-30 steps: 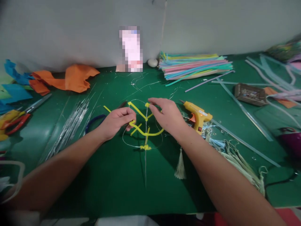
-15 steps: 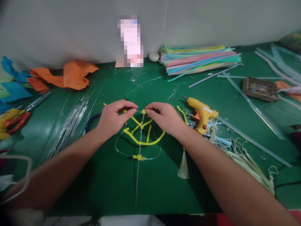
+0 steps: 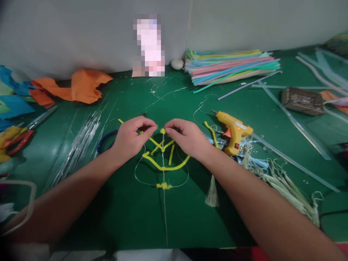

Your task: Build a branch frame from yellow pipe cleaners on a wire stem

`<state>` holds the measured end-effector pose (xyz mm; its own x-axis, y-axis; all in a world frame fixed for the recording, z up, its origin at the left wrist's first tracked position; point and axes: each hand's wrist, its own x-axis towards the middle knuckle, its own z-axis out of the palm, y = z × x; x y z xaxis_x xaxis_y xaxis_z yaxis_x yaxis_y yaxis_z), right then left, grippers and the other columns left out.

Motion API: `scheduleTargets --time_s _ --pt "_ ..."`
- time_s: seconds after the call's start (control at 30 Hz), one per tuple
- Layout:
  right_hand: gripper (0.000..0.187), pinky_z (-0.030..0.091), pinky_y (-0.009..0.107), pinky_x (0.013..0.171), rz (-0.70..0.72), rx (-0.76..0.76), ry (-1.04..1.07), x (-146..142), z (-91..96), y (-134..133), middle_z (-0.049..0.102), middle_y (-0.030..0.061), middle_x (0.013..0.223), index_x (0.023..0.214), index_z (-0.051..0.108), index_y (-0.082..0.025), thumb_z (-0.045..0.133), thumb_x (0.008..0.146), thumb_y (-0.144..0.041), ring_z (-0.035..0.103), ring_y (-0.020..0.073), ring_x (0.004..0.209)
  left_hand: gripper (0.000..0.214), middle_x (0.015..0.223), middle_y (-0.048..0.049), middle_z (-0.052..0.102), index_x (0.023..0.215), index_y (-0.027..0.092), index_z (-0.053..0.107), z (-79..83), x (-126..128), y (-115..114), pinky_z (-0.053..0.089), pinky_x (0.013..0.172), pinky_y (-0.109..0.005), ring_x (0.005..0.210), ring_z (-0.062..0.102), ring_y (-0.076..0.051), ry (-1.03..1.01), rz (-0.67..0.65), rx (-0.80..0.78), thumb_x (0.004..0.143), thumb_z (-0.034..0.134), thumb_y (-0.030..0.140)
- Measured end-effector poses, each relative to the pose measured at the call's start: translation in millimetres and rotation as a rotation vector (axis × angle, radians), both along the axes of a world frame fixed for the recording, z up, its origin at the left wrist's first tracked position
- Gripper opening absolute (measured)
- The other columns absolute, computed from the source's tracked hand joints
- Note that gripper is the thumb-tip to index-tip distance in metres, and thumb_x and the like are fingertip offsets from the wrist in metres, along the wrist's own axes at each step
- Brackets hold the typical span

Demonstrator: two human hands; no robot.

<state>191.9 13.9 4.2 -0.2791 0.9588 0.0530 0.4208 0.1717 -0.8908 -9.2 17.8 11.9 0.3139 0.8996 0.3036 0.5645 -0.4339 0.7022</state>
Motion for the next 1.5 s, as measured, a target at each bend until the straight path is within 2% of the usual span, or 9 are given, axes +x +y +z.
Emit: scheduleTargets --time_s 0.7,0.83,1.03,1.1,1.2,1.33,1.5 --pt "0.015 0.047 0.033 0.076 0.018 0.057 -0.006 -3.9 3.6 -3.6 0.072 0.0028 0.088 0.086 0.069 -0.023 0.058 0.088 -0.033 0.063 0.0201 0.083 0.012 0.08 -0.0023 0.067 0.081 0.021 0.07 5.4 1.8 -2.3 0.045 0.068 -0.028 0.074 0.061 -0.016 0.049 -0.069 -0.027 0.088 0.06 0.024" --pt "0.015 0.047 0.033 0.075 0.013 0.042 -0.006 -3.9 2.1 -3.4 0.072 0.0025 0.088 0.088 0.069 -0.023 0.058 0.088 -0.033 0.063 0.02 0.083 0.011 0.084 -0.0029 0.07 0.084 0.021 0.071 5.0 3.3 -4.0 0.047 0.071 -0.028 0.078 0.062 -0.016 0.008 -0.062 -0.052 0.089 0.061 0.025" --pt "0.016 0.048 0.035 0.076 -0.037 0.006 -0.002 -2.8 0.3 -2.8 0.073 0.0027 0.09 0.093 0.07 -0.023 0.057 0.089 -0.032 0.066 0.0203 0.084 0.026 0.105 -0.0071 0.072 0.108 0.02 0.068 -1.4 1.4 -3.0 0.052 0.08 -0.027 0.092 0.067 -0.016 -0.325 0.075 -0.249 0.094 0.055 0.037" --pt "0.016 0.048 0.036 0.077 -0.078 0.002 0.004 -2.2 0.7 -2.8 0.073 0.003 0.089 0.092 0.07 -0.023 0.057 0.089 -0.032 0.066 0.0205 0.083 0.025 0.099 -0.0058 0.07 0.105 0.019 0.066 -5.5 -0.5 -3.0 0.052 0.071 -0.025 0.083 0.066 -0.014 -0.449 0.15 -0.291 0.093 0.058 0.039" --pt "0.017 0.048 0.036 0.076 -0.182 0.031 0.001 -0.3 0.6 -2.8 0.073 0.0033 0.087 0.091 0.071 -0.023 0.059 0.088 -0.034 0.065 0.0208 0.082 0.021 0.08 -0.0018 0.066 0.089 0.018 0.063 -10.2 -2.1 -6.3 0.047 0.054 -0.022 0.064 0.061 -0.01 -0.593 0.215 -0.426 0.089 0.061 0.039" --pt "0.016 0.048 0.036 0.075 -0.303 0.124 0.012 3.3 -0.8 -2.6 0.073 0.0035 0.088 0.091 0.072 -0.023 0.059 0.088 -0.032 0.064 0.02 0.081 0.025 0.07 -0.0009 0.064 0.077 0.017 0.063 -10.1 0.9 -15.1 0.045 0.05 -0.022 0.055 0.057 -0.009 -0.585 0.183 -0.623 0.084 0.067 0.04" --pt "0.014 0.05 0.036 0.079 -0.378 0.189 0.041 5.6 -2.7 -0.8 0.074 0.0037 0.089 0.091 0.071 -0.023 0.059 0.088 -0.029 0.066 0.0198 0.084 0.022 0.065 -0.0008 0.064 0.076 0.015 0.065 -6.2 6.2 -20.5 0.048 0.052 -0.023 0.053 0.057 -0.009 -0.52 0.148 -0.676 0.078 0.073 0.036"
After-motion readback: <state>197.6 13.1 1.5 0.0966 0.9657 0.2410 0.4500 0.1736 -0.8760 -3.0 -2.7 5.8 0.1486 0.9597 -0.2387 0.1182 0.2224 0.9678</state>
